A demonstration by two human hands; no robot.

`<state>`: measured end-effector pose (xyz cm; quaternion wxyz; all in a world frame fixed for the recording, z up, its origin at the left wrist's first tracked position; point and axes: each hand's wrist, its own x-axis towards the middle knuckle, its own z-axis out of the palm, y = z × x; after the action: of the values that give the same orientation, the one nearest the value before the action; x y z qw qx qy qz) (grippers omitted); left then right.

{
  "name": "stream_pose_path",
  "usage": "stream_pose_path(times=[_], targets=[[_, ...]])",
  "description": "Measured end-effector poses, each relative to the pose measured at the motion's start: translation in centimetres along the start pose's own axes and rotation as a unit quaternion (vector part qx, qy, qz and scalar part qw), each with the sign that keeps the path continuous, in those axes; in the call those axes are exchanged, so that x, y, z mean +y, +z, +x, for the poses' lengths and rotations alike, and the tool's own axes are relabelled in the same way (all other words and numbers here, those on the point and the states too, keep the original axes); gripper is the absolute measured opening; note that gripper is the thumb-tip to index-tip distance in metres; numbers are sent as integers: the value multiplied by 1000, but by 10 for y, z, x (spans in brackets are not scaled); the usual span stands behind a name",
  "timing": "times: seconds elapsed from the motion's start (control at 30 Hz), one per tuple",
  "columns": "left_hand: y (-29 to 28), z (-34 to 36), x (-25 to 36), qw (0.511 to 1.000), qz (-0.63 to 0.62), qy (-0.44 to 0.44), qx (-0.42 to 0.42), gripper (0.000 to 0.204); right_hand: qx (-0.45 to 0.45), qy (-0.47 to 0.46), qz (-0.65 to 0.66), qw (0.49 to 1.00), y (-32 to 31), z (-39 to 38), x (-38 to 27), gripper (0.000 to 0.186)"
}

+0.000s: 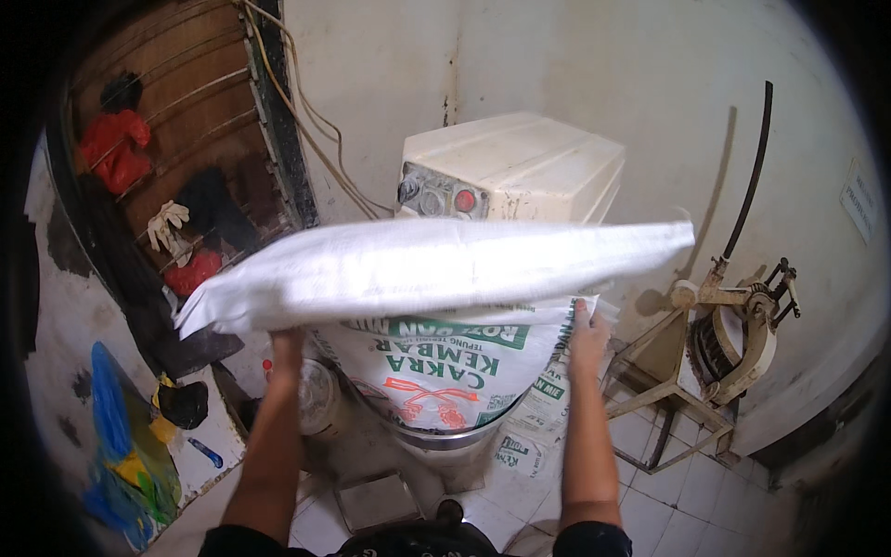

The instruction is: The person measures flour from a large sack into a metal bowl using a pink scoop, weighing the bowl on a digital scale.

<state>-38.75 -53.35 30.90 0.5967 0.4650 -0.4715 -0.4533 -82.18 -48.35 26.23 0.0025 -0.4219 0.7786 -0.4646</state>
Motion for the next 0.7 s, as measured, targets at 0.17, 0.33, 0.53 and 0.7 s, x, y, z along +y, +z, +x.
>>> stream_pose_path(times=[0.17, 0.33, 0.53, 0.7], targets=[[-22, -45, -3, 997, -44, -52, -30, 51, 0, 18, 91, 996, -19, 0, 6, 53], [-11, -58, -15, 998, -43, -45, 1, 54, 30, 61, 126, 990, -20, -2, 2, 54], [-13, -37, -7, 1000, 5, -26, 10, 58, -6, 41, 103, 994, -39, 9, 23, 55], [-48, -22, -4, 984, 176, -39, 0, 61, -196, 223, 612, 733, -72, -7, 18, 56]])
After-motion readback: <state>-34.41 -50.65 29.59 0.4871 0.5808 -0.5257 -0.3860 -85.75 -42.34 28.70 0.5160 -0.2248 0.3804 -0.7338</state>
